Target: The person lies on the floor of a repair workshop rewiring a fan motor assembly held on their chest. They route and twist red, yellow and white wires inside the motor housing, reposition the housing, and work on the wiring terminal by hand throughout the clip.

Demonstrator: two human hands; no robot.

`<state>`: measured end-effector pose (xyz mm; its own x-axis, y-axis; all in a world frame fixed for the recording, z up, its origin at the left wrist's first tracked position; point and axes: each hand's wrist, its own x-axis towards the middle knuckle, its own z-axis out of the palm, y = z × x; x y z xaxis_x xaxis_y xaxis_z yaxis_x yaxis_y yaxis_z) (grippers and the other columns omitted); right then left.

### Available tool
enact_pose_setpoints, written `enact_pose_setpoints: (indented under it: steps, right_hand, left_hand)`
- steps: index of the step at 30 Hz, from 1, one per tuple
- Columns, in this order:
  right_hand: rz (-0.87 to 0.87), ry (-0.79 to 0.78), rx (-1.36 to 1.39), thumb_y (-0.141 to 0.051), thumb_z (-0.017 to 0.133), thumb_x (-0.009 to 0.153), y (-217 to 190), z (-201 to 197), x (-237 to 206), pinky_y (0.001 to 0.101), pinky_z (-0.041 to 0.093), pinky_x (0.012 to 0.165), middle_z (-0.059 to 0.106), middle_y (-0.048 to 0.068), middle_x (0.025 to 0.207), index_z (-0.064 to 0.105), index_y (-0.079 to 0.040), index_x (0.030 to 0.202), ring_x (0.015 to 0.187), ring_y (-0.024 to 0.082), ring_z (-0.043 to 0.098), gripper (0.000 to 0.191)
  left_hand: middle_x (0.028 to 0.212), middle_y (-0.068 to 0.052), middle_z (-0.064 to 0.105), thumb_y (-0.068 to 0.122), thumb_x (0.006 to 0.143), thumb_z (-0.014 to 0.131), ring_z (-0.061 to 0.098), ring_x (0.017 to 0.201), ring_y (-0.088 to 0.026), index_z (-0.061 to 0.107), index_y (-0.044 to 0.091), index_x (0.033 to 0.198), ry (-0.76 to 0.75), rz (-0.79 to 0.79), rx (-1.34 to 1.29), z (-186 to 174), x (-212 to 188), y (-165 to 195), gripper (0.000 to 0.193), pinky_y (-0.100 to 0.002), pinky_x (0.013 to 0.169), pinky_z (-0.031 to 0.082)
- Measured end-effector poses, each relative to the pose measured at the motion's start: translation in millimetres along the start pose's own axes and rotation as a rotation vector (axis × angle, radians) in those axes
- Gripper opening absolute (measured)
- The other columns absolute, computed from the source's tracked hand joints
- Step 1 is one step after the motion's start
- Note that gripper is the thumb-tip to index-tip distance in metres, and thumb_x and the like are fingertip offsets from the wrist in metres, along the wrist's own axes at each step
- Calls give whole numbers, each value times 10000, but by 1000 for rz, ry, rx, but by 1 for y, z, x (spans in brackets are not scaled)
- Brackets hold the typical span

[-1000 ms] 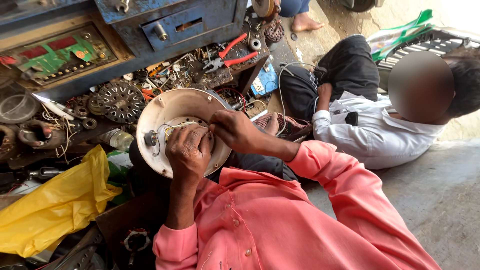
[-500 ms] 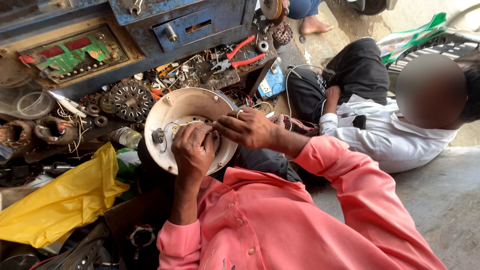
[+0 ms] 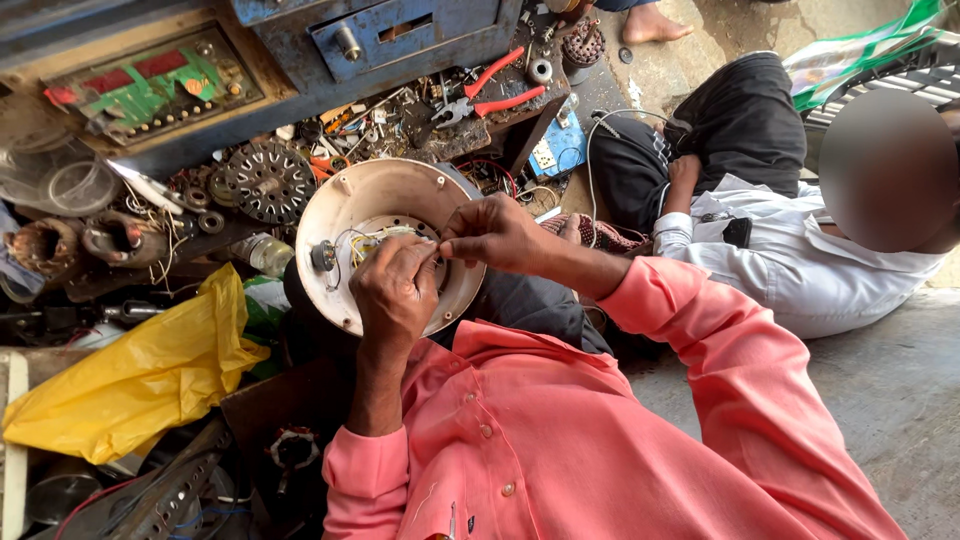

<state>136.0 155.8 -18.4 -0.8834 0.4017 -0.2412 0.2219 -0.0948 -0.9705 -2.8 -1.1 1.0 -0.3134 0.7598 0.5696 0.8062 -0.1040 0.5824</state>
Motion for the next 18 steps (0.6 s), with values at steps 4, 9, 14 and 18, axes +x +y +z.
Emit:
enact_pose_setpoints:
  steps: [4, 9, 14, 18]
  right_hand:
    - [12, 0, 21, -141, 745, 935, -5, 3, 2, 280, 510, 584, 714, 40, 776, 740, 13, 979, 659, 106, 651, 160]
    - [-609, 183, -681, -110, 709, 914, -12, 13, -9, 397, 537, 687, 689, 121, 876, 713, -10, 982, 813, 313, 686, 121]
    - [-554, 182, -606, -86, 668, 948, -18, 16, -6, 448, 517, 761, 644, 165, 907, 618, 3, 1000, 892, 388, 649, 115]
    - [-565, 125, -548, -90, 647, 963, -23, 22, 3, 444, 519, 772, 648, 155, 909, 608, -12, 1016, 888, 376, 660, 102]
  left_hand:
    - [957, -90, 695, 25, 867, 761, 709, 858, -307, 727, 46, 961, 9, 32, 41, -2, 1, 0, 102, -420, 756, 565]
    - [957, -97, 696, 40, 854, 743, 707, 853, -310, 727, 50, 962, 11, 65, 116, 0, 1, -2, 110, -429, 751, 561]
    - [873, -117, 684, 70, 889, 766, 689, 753, -345, 746, 77, 974, -62, -93, 114, -10, 4, 7, 88, -448, 660, 534]
    - [904, -118, 701, 89, 906, 731, 697, 767, -349, 747, 93, 1031, -129, -169, 177, -52, -2, 6, 126, -440, 671, 551]
